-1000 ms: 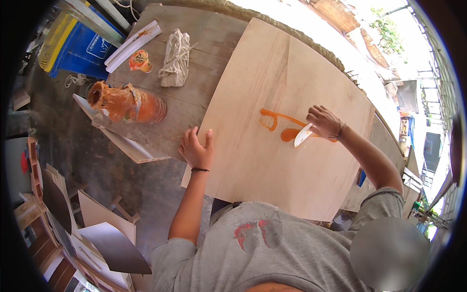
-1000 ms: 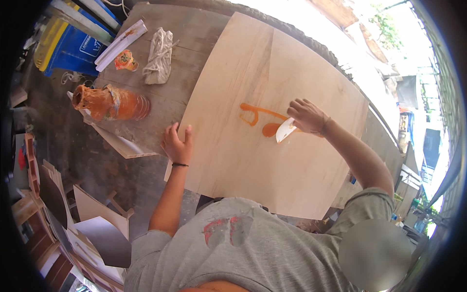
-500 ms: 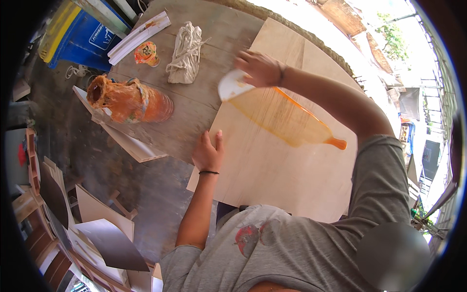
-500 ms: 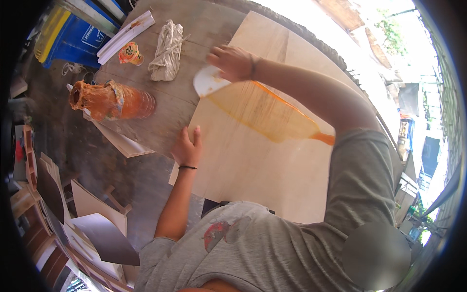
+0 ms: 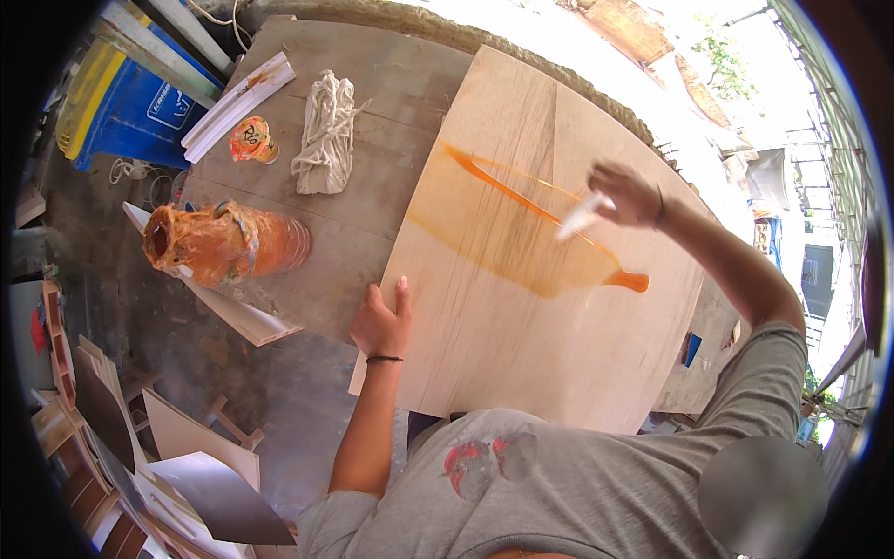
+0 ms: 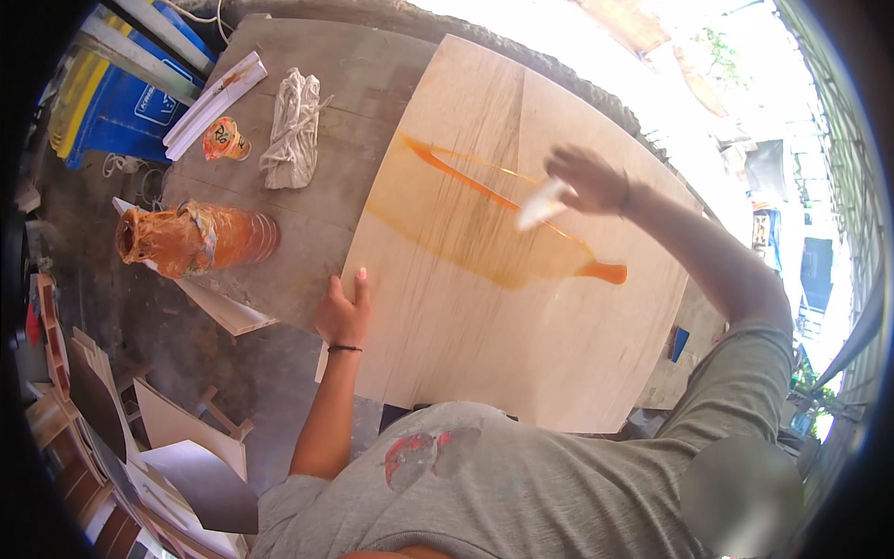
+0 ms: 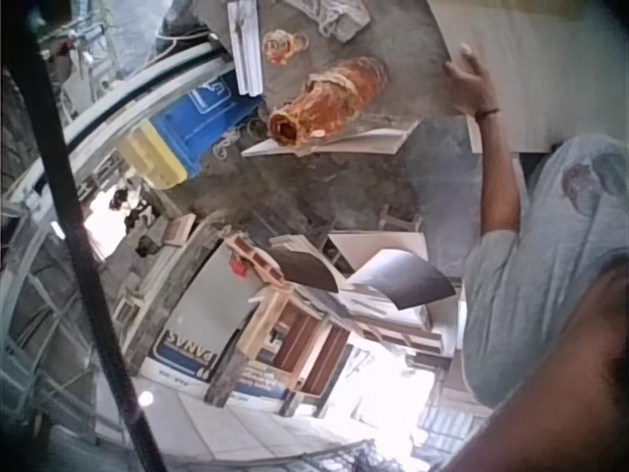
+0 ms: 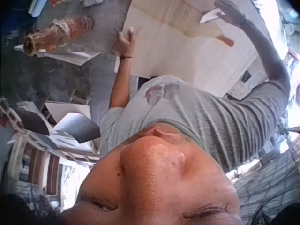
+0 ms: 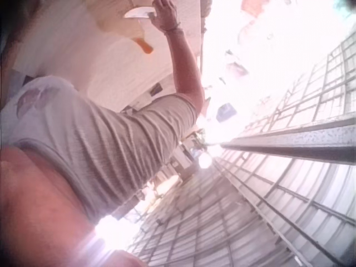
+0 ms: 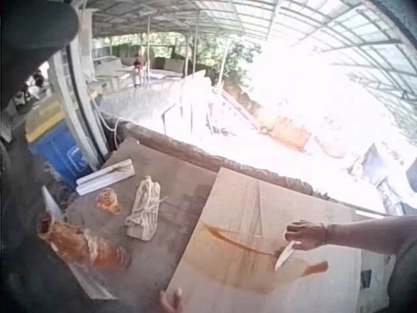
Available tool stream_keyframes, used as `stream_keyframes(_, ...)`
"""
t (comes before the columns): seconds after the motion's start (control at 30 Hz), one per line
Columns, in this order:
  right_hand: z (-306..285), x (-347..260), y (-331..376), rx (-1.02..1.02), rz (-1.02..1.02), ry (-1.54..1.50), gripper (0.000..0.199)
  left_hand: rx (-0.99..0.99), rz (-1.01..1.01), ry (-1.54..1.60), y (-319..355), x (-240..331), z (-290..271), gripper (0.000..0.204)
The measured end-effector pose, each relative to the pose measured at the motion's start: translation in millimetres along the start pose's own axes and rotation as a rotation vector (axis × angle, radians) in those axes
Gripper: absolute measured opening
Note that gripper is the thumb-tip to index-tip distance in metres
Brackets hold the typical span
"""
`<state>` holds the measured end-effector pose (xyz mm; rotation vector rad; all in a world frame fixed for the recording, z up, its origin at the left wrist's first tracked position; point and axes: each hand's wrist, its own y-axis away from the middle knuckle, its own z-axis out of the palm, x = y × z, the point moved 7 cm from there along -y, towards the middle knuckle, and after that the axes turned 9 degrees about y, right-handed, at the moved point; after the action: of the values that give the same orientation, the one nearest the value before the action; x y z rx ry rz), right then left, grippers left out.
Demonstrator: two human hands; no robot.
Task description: The person sands a piece of wood with a blue sanding block, then pours a liquid finish from a bottle onto the wood and spreads it across the surface with a plastic spreader.
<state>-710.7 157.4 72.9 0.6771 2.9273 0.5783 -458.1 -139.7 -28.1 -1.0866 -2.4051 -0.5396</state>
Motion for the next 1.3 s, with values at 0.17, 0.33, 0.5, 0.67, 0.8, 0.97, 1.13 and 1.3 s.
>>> stream_keyframes(0.17,-3,-14,-17,0.248,-0.158,-0.044,0.029,0.012,0.012,-0.051,0,2,3,0.052)
stream_keyframes(0.33,-48,-28,-140,0.536,-0.222,-0.078,0.029,0.065,0.018,-0.031,0,-3,1,0.052)
stream_keyframes(0.5,-96,-4,-246,0.625,-0.133,-0.012,0.036,0.001,0.016,-0.060,-5,3,5,0.051)
stream_keyframes(0.67,-151,27,-205,0.724,0.012,-0.179,0.039,0.058,0.022,-0.039,-2,2,5,0.050)
stream_keyframes(0.8,-91,34,-111,0.448,0.055,0.047,0.043,0.091,0.006,-0.044,2,-6,3,0.050)
stream_keyframes(0.97,-7,45,-23,0.002,-0.009,-0.050,0.032,-0.003,-0.016,0.000,-1,2,4,0.050)
stream_keyframes(1.13,-28,52,-78,0.248,-0.093,-0.057,0.031,0.057,0.024,-0.002,-4,1,2,0.049)
stream_keyframes(1.3,-62,68,-173,0.523,-0.097,0.010,0.035,0.000,-0.018,-0.004,-5,-3,7,0.046)
